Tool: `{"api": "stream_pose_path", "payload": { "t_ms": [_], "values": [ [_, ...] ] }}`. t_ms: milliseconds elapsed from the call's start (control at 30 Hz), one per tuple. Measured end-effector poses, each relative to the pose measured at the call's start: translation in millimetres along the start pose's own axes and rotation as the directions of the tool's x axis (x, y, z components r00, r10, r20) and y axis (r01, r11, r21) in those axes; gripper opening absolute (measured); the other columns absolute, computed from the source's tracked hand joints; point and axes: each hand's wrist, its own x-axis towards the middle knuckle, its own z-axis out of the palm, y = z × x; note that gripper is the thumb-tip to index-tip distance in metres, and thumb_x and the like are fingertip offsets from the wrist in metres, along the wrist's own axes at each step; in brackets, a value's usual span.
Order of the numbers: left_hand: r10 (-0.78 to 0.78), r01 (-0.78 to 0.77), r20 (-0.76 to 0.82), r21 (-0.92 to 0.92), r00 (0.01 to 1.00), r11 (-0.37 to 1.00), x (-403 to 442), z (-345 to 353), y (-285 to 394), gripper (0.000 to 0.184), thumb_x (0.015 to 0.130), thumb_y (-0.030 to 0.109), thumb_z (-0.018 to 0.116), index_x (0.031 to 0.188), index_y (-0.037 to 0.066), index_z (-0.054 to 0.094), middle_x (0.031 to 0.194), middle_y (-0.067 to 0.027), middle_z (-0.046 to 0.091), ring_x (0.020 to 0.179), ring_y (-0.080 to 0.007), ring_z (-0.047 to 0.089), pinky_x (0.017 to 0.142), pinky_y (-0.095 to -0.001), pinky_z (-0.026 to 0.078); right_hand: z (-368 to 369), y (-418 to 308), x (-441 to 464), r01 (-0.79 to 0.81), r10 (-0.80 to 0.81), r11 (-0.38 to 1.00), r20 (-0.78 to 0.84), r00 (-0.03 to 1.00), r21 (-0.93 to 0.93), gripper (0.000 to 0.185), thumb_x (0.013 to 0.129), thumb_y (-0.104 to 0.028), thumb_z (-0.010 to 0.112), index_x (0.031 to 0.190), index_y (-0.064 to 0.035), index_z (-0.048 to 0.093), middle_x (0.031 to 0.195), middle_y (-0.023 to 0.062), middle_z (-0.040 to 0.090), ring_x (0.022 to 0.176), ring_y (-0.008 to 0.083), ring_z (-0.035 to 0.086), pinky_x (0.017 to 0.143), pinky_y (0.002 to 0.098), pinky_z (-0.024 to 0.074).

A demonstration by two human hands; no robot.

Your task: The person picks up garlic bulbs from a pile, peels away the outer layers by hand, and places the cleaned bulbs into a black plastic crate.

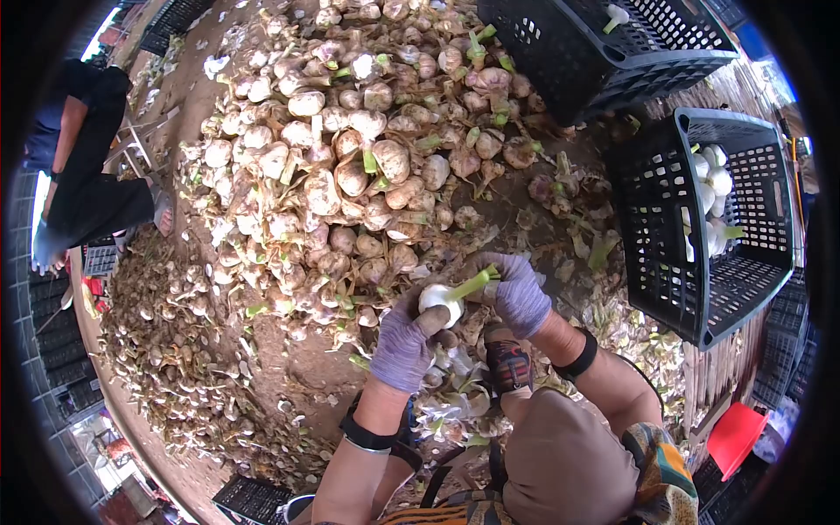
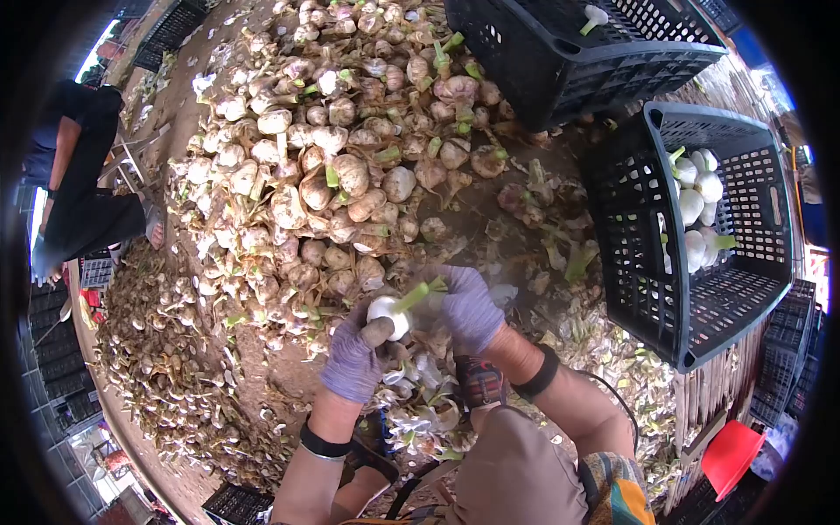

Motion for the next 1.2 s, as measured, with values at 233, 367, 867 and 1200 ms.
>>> {"api": "stream_pose_path", "payload": {
  "t_ms": [233, 367, 867, 1200],
  "values": [
    [-0.072, 0.087, 0.063, -0.277, 0.995, 0.957, 5.4, -28.1, -27.7, 0.053, 0.066, 0.006, 0.063, 0.117, -0.001, 0.051, 0.098, -0.0153, 0.063, 0.079, -0.0268, 0.064, 0.059, -0.0343, 0.055, 2.0, 23.8, 2.3, 0.504, -0.579, 0.627, 0.077, 0.811, -0.594, 0.029, 0.067, -0.010, 0.068, 0.094, -0.0033, 0.059, 0.085, 0.0151, 0.059, 0.078, 0.0308, 0.059, 0.072, 0.0365, 0.0495],
    [-0.193, 0.356, 0.415, -0.362, 0.889, 0.862, 20.4, -56.6, -50.8, 0.053, 0.063, 0.009, 0.062, 0.114, -0.002, 0.051, 0.095, -0.0196, 0.062, 0.072, -0.0313, 0.064, 0.052, -0.0384, 0.056, -5.3, 23.3, 6.2, 0.510, -0.598, 0.333, 0.241, 0.765, -0.793, 0.028, 0.067, -0.008, 0.066, 0.093, -0.0029, 0.057, 0.087, 0.0176, 0.058, 0.081, 0.0358, 0.058, 0.071, 0.0364, 0.0487],
    [0.109, -0.084, 0.015, -0.530, 0.994, 0.844, -18.9, 4.3, -9.4, 0.030, 0.084, 0.024, 0.058, 0.106, 0.005, 0.057, 0.096, -0.0084, 0.061, 0.085, -0.0220, 0.060, 0.081, -0.0351, 0.050, 32.2, -23.7, -29.1, 0.287, -0.270, 0.940, 0.111, 0.956, -0.184, 0.021, 0.080, -0.009, 0.063, 0.098, 0.0007, 0.063, 0.086, 0.0019, 0.063, 0.075, 0.0098, 0.057, 0.069, 0.0258, 0.0491],
    [0.289, -0.250, 0.073, -0.328, 0.955, 0.911, -33.5, -12.4, 23.7, 0.037, 0.069, 0.006, 0.072, 0.103, 0.006, 0.057, 0.096, -0.0130, 0.062, 0.088, -0.0254, 0.062, 0.073, -0.0360, 0.056, 20.3, 9.6, -1.7, -0.018, 0.046, 0.982, -0.143, 0.989, 0.190, 0.016, 0.081, -0.010, 0.055, 0.090, 0.0021, 0.059, 0.076, 0.0072, 0.061, 0.064, 0.0152, 0.059, 0.055, 0.0251, 0.0482]
  ]
}}
